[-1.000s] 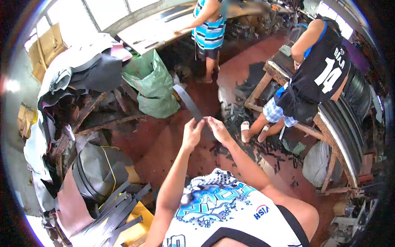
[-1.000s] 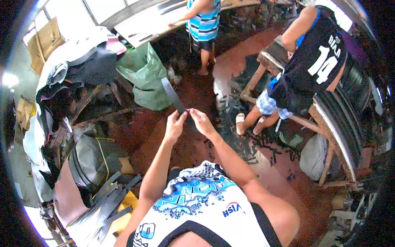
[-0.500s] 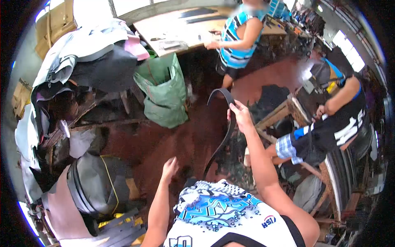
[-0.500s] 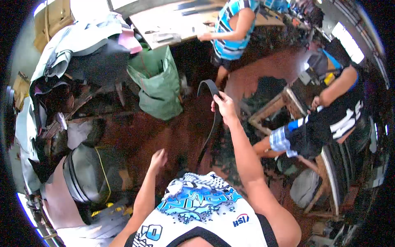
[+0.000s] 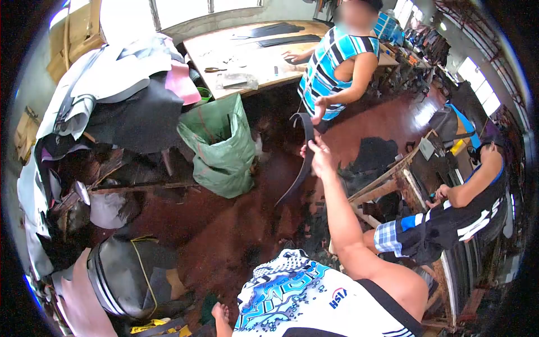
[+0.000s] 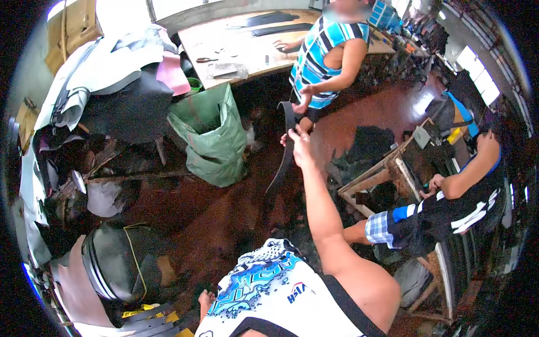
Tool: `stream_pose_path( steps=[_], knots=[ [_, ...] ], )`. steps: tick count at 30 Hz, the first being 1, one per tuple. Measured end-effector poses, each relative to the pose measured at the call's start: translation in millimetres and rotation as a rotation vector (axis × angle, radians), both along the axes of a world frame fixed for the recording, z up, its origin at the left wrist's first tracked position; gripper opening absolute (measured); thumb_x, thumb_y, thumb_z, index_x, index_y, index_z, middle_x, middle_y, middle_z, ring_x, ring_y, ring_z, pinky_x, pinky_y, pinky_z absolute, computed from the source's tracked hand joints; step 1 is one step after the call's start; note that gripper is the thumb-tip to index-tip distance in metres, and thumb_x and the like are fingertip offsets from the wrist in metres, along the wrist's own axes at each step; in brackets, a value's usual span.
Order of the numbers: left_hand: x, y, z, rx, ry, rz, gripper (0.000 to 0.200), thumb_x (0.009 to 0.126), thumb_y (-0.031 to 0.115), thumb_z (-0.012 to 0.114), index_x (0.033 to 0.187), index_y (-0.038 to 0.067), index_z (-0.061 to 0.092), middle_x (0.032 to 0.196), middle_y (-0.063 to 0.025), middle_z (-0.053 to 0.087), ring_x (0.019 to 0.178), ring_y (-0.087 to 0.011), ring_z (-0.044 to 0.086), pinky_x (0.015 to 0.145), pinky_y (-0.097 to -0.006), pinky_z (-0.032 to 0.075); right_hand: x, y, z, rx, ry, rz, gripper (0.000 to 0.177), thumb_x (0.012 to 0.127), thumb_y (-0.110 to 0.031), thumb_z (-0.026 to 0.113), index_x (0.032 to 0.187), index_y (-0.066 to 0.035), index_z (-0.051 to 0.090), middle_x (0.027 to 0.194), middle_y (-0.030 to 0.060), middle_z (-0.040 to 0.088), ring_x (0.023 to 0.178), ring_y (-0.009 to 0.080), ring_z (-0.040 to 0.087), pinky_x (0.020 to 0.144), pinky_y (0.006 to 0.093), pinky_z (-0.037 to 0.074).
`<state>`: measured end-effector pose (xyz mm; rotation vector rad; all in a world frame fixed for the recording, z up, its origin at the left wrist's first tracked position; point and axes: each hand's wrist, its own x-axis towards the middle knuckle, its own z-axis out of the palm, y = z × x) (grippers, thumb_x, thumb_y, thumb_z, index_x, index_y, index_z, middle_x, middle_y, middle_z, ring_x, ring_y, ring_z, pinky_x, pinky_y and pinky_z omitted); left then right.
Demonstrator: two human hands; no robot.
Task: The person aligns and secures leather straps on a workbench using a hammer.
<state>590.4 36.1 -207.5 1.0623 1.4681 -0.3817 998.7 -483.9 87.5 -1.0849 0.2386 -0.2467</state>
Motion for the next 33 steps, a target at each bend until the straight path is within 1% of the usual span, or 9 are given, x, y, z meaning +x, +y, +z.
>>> stream_pose_path(
  steps=[9,12,17,19,22,24,27,30,33],
  knots=[
    [-14.0,-146.0,5.8,0.001,-0.080,-0.124,0.022,0.087,0.024,0.053,0.099,0.005,0.056,0.077,-0.0072,0.059,0.062,-0.0183,0.056,0.051,-0.0297,0.044,50.4,-29.9,-43.3,0.039,-0.081,-0.029,0.024,0.084,-0.003,0.049,0.107,0.000,0.054,0.087,0.0091,0.063,0.077,0.0152,0.059,0.071,0.0261,0.047],
    [-13.5,-177.5,13.5,0.030,-0.111,-0.187,0.022,0.087,0.023,0.053,0.099,0.005,0.056,0.077,-0.0072,0.059,0.062,-0.0180,0.056,0.052,-0.0296,0.044,70.0,-48.2,-61.1,-0.128,0.153,-0.055,0.036,0.084,-0.016,0.055,0.118,-0.006,0.048,0.099,0.0045,0.062,0.090,0.0147,0.058,0.079,0.0272,0.041],
    [-11.2,-209.0,20.4,0.072,-0.135,-0.235,0.023,0.087,0.022,0.054,0.099,0.003,0.057,0.077,-0.0073,0.059,0.062,-0.0175,0.056,0.053,-0.0293,0.044,78.8,-61.9,-85.2,-0.211,0.291,0.062,0.042,0.083,-0.022,0.057,0.122,-0.010,0.047,0.105,0.0032,0.063,0.090,0.0147,0.057,0.081,0.0333,0.039],
    [-8.9,-215.4,22.8,0.094,-0.144,-0.248,0.023,0.086,0.021,0.055,0.099,0.003,0.057,0.077,-0.0073,0.060,0.063,-0.0173,0.056,0.053,-0.0292,0.045,64.9,-64.0,-112.1,-0.229,0.328,0.141,0.031,0.085,-0.024,0.057,0.113,-0.012,0.052,0.100,0.0020,0.065,0.084,0.0116,0.058,0.074,0.0319,0.042],
    [-4.3,-220.6,24.4,0.119,-0.155,-0.270,0.023,0.086,0.020,0.055,0.100,0.002,0.057,0.077,-0.0073,0.060,0.063,-0.0170,0.056,0.054,-0.0290,0.045,25.4,-58.1,-162.7,-0.111,0.388,0.242,0.019,0.086,-0.021,0.055,0.102,-0.012,0.054,0.084,0.0064,0.066,0.062,0.0106,0.059,0.044,0.0209,0.040],
    [0.6,-224.1,25.1,0.135,-0.167,-0.286,0.023,0.086,0.020,0.056,0.100,0.001,0.057,0.077,-0.0073,0.060,0.063,-0.0168,0.056,0.054,-0.0289,0.045,-8.1,-53.5,-205.2,-0.102,0.565,0.295,0.014,0.086,-0.020,0.054,0.095,-0.011,0.055,0.077,0.0061,0.065,0.053,0.0119,0.057,0.038,0.0230,0.039],
    [5.9,-228.5,24.1,0.153,-0.185,-0.306,0.023,0.086,0.019,0.056,0.100,0.001,0.058,0.076,-0.0074,0.060,0.063,-0.0165,0.056,0.055,-0.0288,0.045,-80.7,-52.2,-232.6,-0.294,0.866,0.382,0.019,0.083,-0.019,0.048,0.073,-0.008,0.058,0.068,0.0056,0.061,0.050,0.0129,0.053,0.038,0.0256,0.037],
    [11.6,-235.5,22.4,0.164,-0.199,-0.330,0.023,0.086,0.018,0.057,0.100,0.000,0.058,0.076,-0.0074,0.061,0.063,-0.0163,0.056,0.055,-0.0286,0.045,-171.5,-73.5,-165.0,-0.271,0.832,0.405,0.024,0.082,-0.029,0.050,0.074,-0.008,0.060,0.073,0.0079,0.061,0.064,0.0178,0.055,0.055,0.0323,0.041],
    [20.0,-241.3,22.5,0.175,-0.214,-0.346,0.023,0.085,0.017,0.057,0.100,-0.001,0.059,0.076,-0.0075,0.061,0.064,-0.0160,0.056,0.056,-0.0284,0.046,-216.8,-102.1,-186.0,-0.346,0.948,0.472,0.024,0.082,-0.027,0.050,0.074,-0.008,0.061,0.072,0.0073,0.062,0.062,0.0169,0.056,0.054,0.0320,0.042]
  ],
)
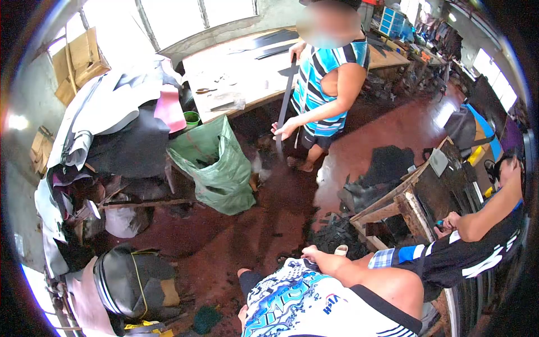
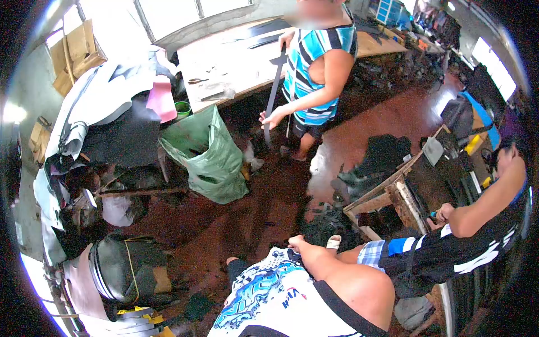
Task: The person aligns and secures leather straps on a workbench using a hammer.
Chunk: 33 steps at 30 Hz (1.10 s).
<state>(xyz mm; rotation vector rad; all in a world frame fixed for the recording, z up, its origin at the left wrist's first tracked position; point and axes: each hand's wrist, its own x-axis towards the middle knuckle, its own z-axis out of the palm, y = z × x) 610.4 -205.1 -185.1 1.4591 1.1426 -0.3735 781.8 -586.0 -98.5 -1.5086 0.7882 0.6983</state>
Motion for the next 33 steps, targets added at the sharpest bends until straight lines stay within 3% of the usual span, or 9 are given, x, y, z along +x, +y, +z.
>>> stream_pose_path(
  steps=[5,8,11,14,16,20,33],
  knots=[
    [12.1,-7.0,0.0,0.020,-0.035,-0.024,0.024,0.085,0.016,0.058,0.100,-0.002,0.059,0.076,-0.0075,0.061,0.064,-0.0155,0.057,0.057,-0.0282,0.046,30.1,-36.6,-101.1,-0.191,0.213,0.085,0.023,0.081,-0.023,0.050,0.074,-0.006,0.064,0.070,0.0063,0.063,0.059,0.0154,0.057,0.051,0.0314,0.044],
    [9.0,-6.6,-0.1,0.037,-0.058,-0.033,0.024,0.085,0.015,0.059,0.100,-0.003,0.060,0.076,-0.0076,0.062,0.064,-0.0152,0.057,0.057,-0.0280,0.046,48.3,-47.2,-118.4,-0.226,0.229,0.082,0.023,0.081,-0.021,0.050,0.074,-0.005,0.065,0.069,0.0056,0.064,0.057,0.0145,0.058,0.050,0.0311,0.045],
    [5.7,-10.6,3.1,0.050,-0.069,-0.035,0.024,0.084,0.015,0.060,0.100,-0.004,0.060,0.076,-0.0076,0.062,0.064,-0.0149,0.057,0.058,-0.0279,0.046,57.3,-45.8,-114.0,-0.251,0.157,0.030,0.021,0.080,-0.013,0.048,0.070,-0.006,0.065,0.060,0.0047,0.063,0.045,0.0145,0.056,0.039,0.0292,0.042],
    [-3.6,-14.3,1.6,0.063,-0.084,-0.037,0.024,0.084,0.014,0.060,0.100,-0.005,0.060,0.076,-0.0077,0.062,0.065,-0.0146,0.057,0.058,-0.0277,0.047,62.9,-32.6,-104.4,-0.204,0.165,0.068,0.019,0.080,-0.012,0.047,0.076,-0.007,0.065,0.071,0.0048,0.066,0.055,0.0151,0.061,0.043,0.0294,0.045],
    [-11.5,-18.4,-2.5,0.063,-0.075,-0.026,0.024,0.084,0.013,0.060,0.100,-0.005,0.061,0.076,-0.0077,0.062,0.065,-0.0146,0.057,0.059,-0.0277,0.047,62.6,-20.2,-100.0,-0.165,0.119,0.108,0.019,0.081,-0.012,0.048,0.092,-0.009,0.063,0.075,0.0064,0.067,0.057,0.0149,0.062,0.043,0.0271,0.044],
    [-18.3,-32.3,-14.4,0.039,-0.028,0.011,0.023,0.084,0.013,0.060,0.100,-0.004,0.061,0.076,-0.0078,0.062,0.065,-0.0148,0.057,0.058,-0.0279,0.047,56.3,-4.8,-99.4,-0.095,0.115,0.224,0.018,0.084,-0.015,0.048,0.096,-0.008,0.059,0.082,0.0104,0.066,0.060,0.0169,0.062,0.047,0.0291,0.047],
    [13.4,-40.0,-40.7,-0.016,0.009,-0.007,0.021,0.084,0.012,0.060,0.099,-0.003,0.061,0.076,-0.0081,0.062,0.064,-0.0156,0.057,0.058,-0.0287,0.048,52.9,-32.5,-95.6,-0.161,0.131,0.202,0.018,0.086,-0.018,0.048,0.091,-0.009,0.063,0.078,0.0091,0.067,0.063,0.0189,0.065,0.054,0.0310,0.052]
  ],
)
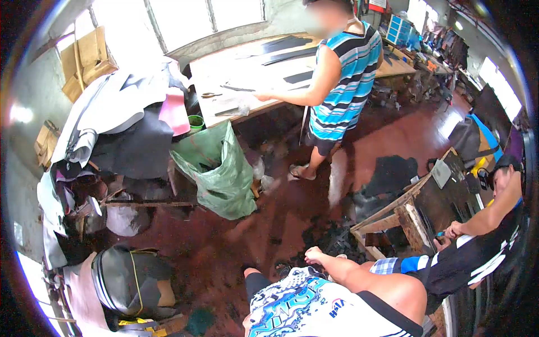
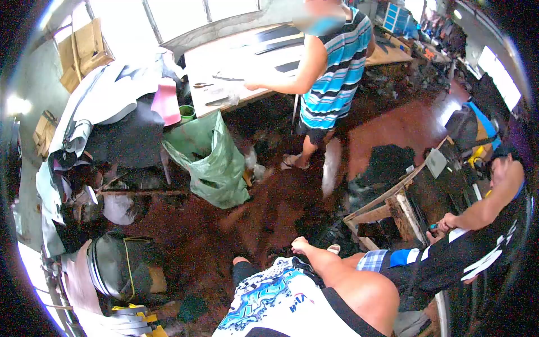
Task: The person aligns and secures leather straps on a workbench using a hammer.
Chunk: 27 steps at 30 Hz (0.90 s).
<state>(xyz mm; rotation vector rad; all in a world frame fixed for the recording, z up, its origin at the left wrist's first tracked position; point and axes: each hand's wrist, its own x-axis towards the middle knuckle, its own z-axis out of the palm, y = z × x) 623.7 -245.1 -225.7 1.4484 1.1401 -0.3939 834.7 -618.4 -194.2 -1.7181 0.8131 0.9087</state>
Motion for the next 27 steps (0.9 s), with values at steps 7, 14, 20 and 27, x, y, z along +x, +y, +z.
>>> stream_pose_path(
  steps=[7,14,20,27],
  knots=[
    [14.1,41.7,-67.6,0.023,-0.055,-0.136,0.020,0.084,0.011,0.060,0.099,-0.002,0.061,0.076,-0.0083,0.062,0.064,-0.0160,0.057,0.057,-0.0291,0.049,-1.1,6.0,14.5,-0.017,0.004,-0.177,0.017,0.086,-0.016,0.049,0.095,-0.009,0.061,0.080,0.0094,0.066,0.059,0.0179,0.063,0.050,0.0285,0.049],
    [112.4,37.6,58.6,-0.109,0.006,0.180,0.018,0.085,0.011,0.059,0.099,0.000,0.058,0.076,-0.0086,0.061,0.062,-0.0177,0.057,0.055,-0.0304,0.050,-31.6,7.3,-45.9,-0.018,0.015,-0.228,0.017,0.083,-0.006,0.050,0.094,-0.004,0.062,0.075,0.0133,0.064,0.050,0.0149,0.057,0.037,0.0269,0.042],
    [132.2,77.8,40.0,-0.078,0.002,0.063,0.020,0.085,0.014,0.059,0.101,0.001,0.058,0.077,-0.0083,0.062,0.062,-0.0154,0.057,0.051,-0.0284,0.048,-14.8,46.2,-13.4,-0.072,0.072,-0.284,0.013,0.081,-0.006,0.052,0.088,-0.005,0.063,0.077,0.0140,0.065,0.052,0.0157,0.057,0.038,0.0274,0.042],
    [115.0,164.1,-66.4,0.147,-0.028,-0.478,0.026,0.084,0.012,0.057,0.103,-0.005,0.059,0.086,-0.0144,0.065,0.068,-0.0230,0.062,0.063,-0.0337,0.052,34.3,101.2,14.8,0.066,-0.039,-0.329,0.017,0.085,-0.013,0.052,0.098,-0.007,0.060,0.081,0.0097,0.065,0.061,0.0161,0.060,0.048,0.0278,0.047]
  ],
)
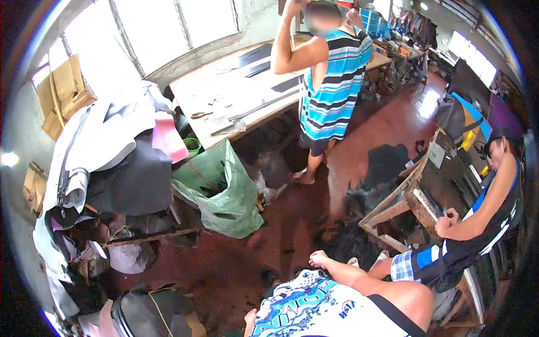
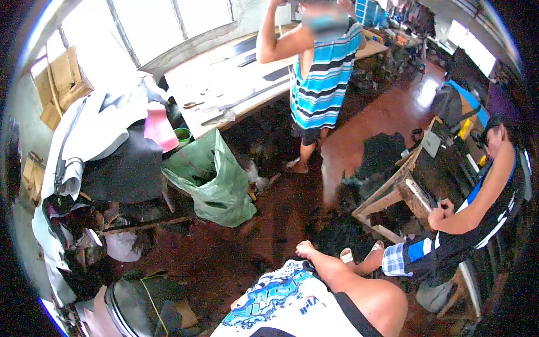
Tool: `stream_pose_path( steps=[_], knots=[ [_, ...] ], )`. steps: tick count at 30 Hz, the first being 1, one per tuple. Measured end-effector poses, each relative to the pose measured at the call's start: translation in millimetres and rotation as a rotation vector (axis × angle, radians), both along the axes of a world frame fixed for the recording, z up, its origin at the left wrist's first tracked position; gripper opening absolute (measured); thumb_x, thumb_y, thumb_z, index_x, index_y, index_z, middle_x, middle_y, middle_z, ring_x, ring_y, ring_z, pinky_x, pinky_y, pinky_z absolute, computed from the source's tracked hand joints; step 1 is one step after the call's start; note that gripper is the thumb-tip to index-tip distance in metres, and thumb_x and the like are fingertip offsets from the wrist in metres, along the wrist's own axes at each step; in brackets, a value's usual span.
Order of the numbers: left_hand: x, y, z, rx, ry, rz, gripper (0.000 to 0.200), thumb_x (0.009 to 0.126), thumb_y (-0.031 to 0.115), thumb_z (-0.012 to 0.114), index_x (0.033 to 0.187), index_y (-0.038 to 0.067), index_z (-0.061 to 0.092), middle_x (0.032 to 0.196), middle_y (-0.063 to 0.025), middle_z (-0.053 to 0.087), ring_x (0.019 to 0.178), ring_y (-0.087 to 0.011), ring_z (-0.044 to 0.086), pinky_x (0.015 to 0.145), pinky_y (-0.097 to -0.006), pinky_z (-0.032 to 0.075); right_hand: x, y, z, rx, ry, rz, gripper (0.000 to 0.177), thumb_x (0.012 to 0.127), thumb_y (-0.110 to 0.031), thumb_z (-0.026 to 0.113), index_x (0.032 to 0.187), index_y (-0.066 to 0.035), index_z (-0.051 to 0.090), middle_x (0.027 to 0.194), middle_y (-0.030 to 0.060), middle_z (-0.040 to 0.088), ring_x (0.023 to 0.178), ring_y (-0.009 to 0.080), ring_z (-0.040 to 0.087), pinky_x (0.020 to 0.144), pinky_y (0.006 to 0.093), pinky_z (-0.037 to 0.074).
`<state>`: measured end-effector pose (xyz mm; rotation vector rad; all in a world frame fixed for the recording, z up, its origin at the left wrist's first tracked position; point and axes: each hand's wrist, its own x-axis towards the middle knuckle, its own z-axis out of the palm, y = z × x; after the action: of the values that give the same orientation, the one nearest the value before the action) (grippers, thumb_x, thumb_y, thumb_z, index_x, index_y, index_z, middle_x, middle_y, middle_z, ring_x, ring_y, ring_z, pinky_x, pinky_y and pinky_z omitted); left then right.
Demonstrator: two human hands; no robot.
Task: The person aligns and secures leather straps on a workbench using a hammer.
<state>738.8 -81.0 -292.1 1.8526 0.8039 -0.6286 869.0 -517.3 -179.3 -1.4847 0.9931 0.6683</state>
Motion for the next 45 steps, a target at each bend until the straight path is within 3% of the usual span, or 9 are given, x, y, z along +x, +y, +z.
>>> stream_pose_path(
  steps=[3,11,15,16,19,22,30,36,45],
  knots=[
    [7.5,21.5,-2.2,0.108,-0.033,-0.345,0.024,0.083,0.010,0.056,0.104,-0.001,0.060,0.089,-0.0150,0.064,0.071,-0.0245,0.062,0.065,-0.0351,0.052,15.8,17.8,17.7,-0.036,-0.020,0.000,0.018,0.085,-0.014,0.052,0.101,-0.006,0.058,0.083,0.0088,0.066,0.064,0.0144,0.061,0.053,0.0259,0.047],
    [81.6,29.5,97.6,-0.316,0.192,0.525,0.013,0.088,0.016,0.054,0.098,0.009,0.056,0.078,-0.0056,0.061,0.061,-0.0159,0.057,0.053,-0.0287,0.047,-20.0,31.4,-48.9,-0.390,-0.087,-0.004,0.012,0.077,-0.011,0.060,0.083,-0.004,0.067,0.074,0.0108,0.065,0.064,0.0178,0.061,0.053,0.0318,0.048],
    [114.8,29.3,118.0,-0.237,0.197,0.423,0.014,0.088,0.017,0.055,0.100,0.010,0.057,0.079,-0.0046,0.061,0.061,-0.0147,0.057,0.051,-0.0275,0.046,-51.8,20.3,-83.6,-0.465,0.040,0.045,0.020,0.068,-0.020,0.064,0.075,-0.001,0.068,0.072,0.0111,0.065,0.058,0.0175,0.061,0.052,0.0333,0.047],
    [117.9,28.9,112.7,-0.244,0.210,0.422,0.015,0.088,0.017,0.054,0.100,0.010,0.057,0.079,-0.0049,0.061,0.061,-0.0148,0.057,0.051,-0.0274,0.046,-52.9,17.0,-70.5,-0.388,0.232,0.090,0.022,0.062,-0.023,0.067,0.077,-0.008,0.071,0.087,0.0147,0.067,0.081,0.0274,0.066,0.070,0.0343,0.052],
    [127.5,23.6,90.4,-0.299,0.261,0.381,0.016,0.088,0.018,0.055,0.101,0.009,0.057,0.079,-0.0056,0.061,0.062,-0.0152,0.057,0.051,-0.0278,0.046,-53.6,15.2,-73.7,-0.479,0.348,0.002,0.016,0.065,-0.019,0.065,0.075,-0.007,0.070,0.079,0.0146,0.067,0.069,0.0246,0.065,0.060,0.0348,0.052],
    [142.0,5.1,98.3,-0.252,0.250,0.266,0.018,0.088,0.016,0.055,0.103,0.007,0.056,0.083,-0.0084,0.061,0.066,-0.0169,0.058,0.055,-0.0285,0.047,-48.4,19.0,-48.9,-0.161,0.108,-0.354,0.011,0.074,-0.010,0.059,0.081,-0.003,0.064,0.067,0.0105,0.063,0.047,0.0172,0.055,0.037,0.0336,0.040],
    [223.8,-9.9,124.3,-0.116,0.135,-0.113,0.021,0.085,0.006,0.054,0.102,-0.004,0.059,0.092,-0.0142,0.063,0.077,-0.0207,0.060,0.059,-0.0315,0.048,-10.4,-0.9,-13.4,0.040,0.078,-0.622,0.018,0.083,-0.012,0.053,0.101,-0.009,0.054,0.086,0.0116,0.063,0.070,0.0232,0.062,0.064,0.0367,0.050],
    [334.6,-26.9,108.7,-0.260,0.156,-0.012,0.018,0.086,0.014,0.053,0.099,0.002,0.058,0.073,-0.0065,0.059,0.051,-0.0138,0.052,0.039,-0.0249,0.036,9.4,-22.4,-5.6,0.074,0.072,-0.765,0.016,0.087,-0.015,0.049,0.101,-0.010,0.054,0.081,0.0099,0.063,0.063,0.0211,0.060,0.054,0.0343,0.049],
    [428.9,-113.3,143.4,-0.211,0.081,-0.187,0.020,0.083,0.016,0.060,0.099,0.003,0.062,0.073,-0.0039,0.061,0.054,-0.0094,0.054,0.045,-0.0222,0.042,-4.3,-25.3,-22.3,0.131,0.041,-0.975,0.019,0.087,-0.013,0.048,0.104,-0.010,0.054,0.086,0.0103,0.063,0.068,0.0220,0.061,0.057,0.0361,0.049]
  ],
)
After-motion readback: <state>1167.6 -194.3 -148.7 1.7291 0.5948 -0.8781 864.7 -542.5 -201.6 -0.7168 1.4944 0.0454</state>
